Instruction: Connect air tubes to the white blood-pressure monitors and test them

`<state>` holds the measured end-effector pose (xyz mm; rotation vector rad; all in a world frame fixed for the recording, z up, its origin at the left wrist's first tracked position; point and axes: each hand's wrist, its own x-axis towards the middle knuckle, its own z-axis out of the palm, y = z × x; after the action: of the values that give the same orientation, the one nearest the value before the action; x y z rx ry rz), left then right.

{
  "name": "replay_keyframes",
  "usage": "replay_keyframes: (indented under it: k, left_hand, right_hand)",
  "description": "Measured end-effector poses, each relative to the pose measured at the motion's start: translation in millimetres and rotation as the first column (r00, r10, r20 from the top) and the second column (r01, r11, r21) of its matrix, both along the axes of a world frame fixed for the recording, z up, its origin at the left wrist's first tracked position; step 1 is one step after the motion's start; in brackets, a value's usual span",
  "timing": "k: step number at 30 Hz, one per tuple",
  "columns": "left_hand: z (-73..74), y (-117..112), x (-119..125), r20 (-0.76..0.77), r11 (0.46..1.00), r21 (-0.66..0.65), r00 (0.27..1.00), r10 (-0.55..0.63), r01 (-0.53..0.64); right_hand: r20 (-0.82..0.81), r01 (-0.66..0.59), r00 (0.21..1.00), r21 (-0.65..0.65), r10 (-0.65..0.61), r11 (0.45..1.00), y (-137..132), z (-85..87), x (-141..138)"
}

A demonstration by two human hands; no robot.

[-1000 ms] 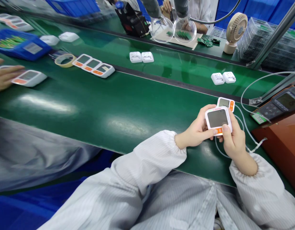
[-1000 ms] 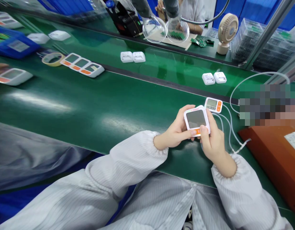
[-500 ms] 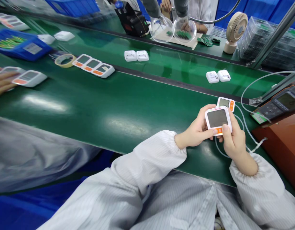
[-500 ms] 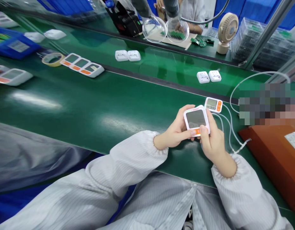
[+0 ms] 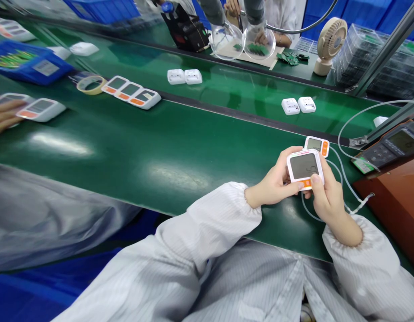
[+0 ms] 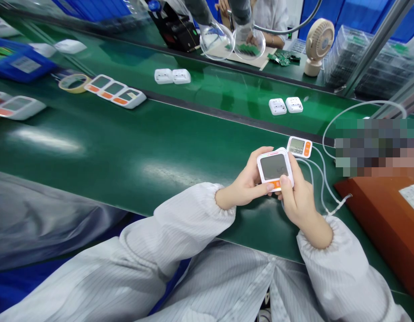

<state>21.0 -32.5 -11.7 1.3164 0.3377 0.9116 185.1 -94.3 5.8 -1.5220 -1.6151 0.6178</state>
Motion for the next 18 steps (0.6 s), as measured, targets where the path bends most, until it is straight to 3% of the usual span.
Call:
replay_keyframes:
  k: [7, 11, 13, 15, 17, 18]
  left_hand:
    - [-1.0, 3, -1, -0.006, 0.993, 0.094, 0.997, 0.072, -0.072]
    - [0.1, 4, -4, -0.056, 0.998, 0.069, 0.998, 0.001, 0.003]
    - [1.1, 5, -6, -0.081, 0.999, 0.048, 0.997, -0.007, 0.011]
    - [2.6, 6, -8, -0.081, 0.999, 0.036, 0.996, 0.030, -0.027]
    - [4.8, 8, -9, -0.066, 0.995, 0.034, 0.993, 0.101, -0.099]
    - [6.0, 8, -9, -0.059, 0.989, 0.034, 0.988, 0.144, -0.142]
  right_hand:
    - [0.073, 0.062, 0.995, 0.149, -0.073, 0.987, 2, -2.8, 1]
    - [-0.083, 0.097, 0.993, 0.133, -0.086, 0.986, 13, -4.4, 11]
    - [-0.198, 0.172, 0.969, 0.116, -0.147, 0.978, 21, -0.5, 19]
    - [-0.276, 0.322, 0.922, 0.162, -0.271, 0.933, 26, 7.4, 31]
    - [-0.288, 0.487, 0.867, 0.308, -0.408, 0.817, 28, 17.4, 44]
    - [-0.238, 0.512, 0.859, 0.380, -0.453, 0.770, 28, 22.0, 50]
